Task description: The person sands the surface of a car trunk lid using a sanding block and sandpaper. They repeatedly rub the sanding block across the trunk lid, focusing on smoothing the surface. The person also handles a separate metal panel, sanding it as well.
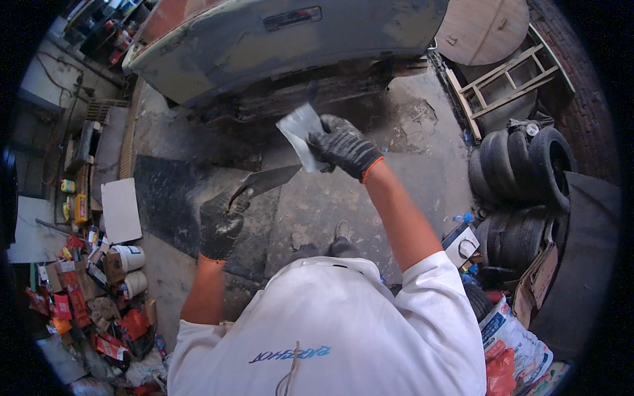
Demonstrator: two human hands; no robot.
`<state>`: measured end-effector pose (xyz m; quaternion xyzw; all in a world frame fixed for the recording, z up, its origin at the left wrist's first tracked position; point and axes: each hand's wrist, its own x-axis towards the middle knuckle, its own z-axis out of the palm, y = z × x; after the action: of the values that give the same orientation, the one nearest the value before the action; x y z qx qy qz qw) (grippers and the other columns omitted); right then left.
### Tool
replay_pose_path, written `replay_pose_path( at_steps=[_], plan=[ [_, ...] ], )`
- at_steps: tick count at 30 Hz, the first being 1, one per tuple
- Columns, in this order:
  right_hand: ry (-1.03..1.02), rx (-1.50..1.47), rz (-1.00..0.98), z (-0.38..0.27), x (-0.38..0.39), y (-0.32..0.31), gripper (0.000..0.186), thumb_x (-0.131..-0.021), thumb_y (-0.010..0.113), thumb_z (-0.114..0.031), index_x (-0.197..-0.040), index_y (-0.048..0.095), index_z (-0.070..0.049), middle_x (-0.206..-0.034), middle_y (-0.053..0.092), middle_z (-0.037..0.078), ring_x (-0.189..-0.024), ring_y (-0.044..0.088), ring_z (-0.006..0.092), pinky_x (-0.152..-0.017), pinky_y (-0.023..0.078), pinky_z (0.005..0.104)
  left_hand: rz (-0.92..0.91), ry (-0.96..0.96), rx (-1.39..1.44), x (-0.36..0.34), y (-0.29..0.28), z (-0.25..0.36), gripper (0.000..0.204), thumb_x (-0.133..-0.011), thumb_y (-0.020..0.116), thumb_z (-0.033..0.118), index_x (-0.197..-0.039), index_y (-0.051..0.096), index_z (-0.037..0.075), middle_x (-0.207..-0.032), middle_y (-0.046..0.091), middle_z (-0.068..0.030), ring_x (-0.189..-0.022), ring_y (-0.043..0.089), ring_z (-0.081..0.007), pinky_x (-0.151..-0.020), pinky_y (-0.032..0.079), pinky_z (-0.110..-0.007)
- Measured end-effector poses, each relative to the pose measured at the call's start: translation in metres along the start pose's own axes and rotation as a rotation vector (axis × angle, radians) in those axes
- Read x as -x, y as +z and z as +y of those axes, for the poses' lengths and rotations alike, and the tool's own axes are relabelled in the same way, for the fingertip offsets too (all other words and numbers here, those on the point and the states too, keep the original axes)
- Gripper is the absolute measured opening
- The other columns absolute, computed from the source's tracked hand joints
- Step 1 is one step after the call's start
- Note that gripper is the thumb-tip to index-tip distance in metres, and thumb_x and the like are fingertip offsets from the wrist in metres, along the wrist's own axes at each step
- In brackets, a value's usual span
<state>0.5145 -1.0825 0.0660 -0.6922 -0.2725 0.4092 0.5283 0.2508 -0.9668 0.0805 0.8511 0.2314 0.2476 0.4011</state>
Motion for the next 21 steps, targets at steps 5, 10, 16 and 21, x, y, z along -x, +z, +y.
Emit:
replay_pose_path(
  at_steps=[5, 10, 16, 21],
  plan=[
    [0.228, -0.085, -0.243, 0.018, 0.005, 0.007, 0.032, -0.089, 0.065, -0.028, -0.108, 0.06, -0.003, -0.083, 0.06, 0.0, -0.069, 0.054, 0.0063, -0.058, 0.045, 0.0225, -0.051, -0.081, 0.104, 0.012, -0.011, -0.023, 0.026, -0.084, 0.06, 0.002, -0.109, 0.066, -0.001, -0.104, 0.068, -0.0152, -0.094, 0.064, -0.0294, -0.085, 0.049, -0.039],
    [-0.29, -0.173, -0.336, -0.007, 0.031, 0.055, 0.038, -0.09, 0.061, -0.033, -0.11, 0.059, -0.001, -0.088, 0.063, 0.007, -0.075, 0.061, 0.0151, -0.061, 0.053, 0.031, -0.08, 0.183, -0.243, 0.005, -0.017, -0.035, 0.027, -0.081, 0.059, 0.0, -0.107, 0.067, 0.0, -0.096, 0.068, -0.016, -0.084, 0.064, -0.0329, -0.076, 0.05, -0.041],
    [-0.036, -0.518, -0.184, -0.018, 0.037, 0.052, 0.04, -0.088, 0.067, -0.031, -0.116, 0.055, -0.005, -0.093, 0.065, 0.007, -0.076, 0.064, 0.0123, -0.063, 0.052, 0.0249, -0.046, 0.1, -0.108, -0.001, -0.023, -0.015, 0.025, -0.081, 0.061, 0.0, -0.104, 0.068, 0.003, -0.095, 0.068, -0.0183, -0.084, 0.066, -0.0351, -0.07, 0.051, -0.04],
    [0.182, -0.526, -0.384, 0.008, 0.034, 0.056, 0.062, -0.087, 0.069, -0.027, -0.136, 0.042, -0.001, -0.11, 0.06, 0.007, -0.089, 0.061, 0.0138, -0.072, 0.05, 0.025, -0.153, 0.252, -0.083, -0.004, -0.035, 0.002, 0.03, -0.087, 0.062, 0.003, -0.117, 0.063, 0.001, -0.111, 0.067, -0.0159, -0.1, 0.065, -0.0272, -0.088, 0.05, -0.037]
  ],
)
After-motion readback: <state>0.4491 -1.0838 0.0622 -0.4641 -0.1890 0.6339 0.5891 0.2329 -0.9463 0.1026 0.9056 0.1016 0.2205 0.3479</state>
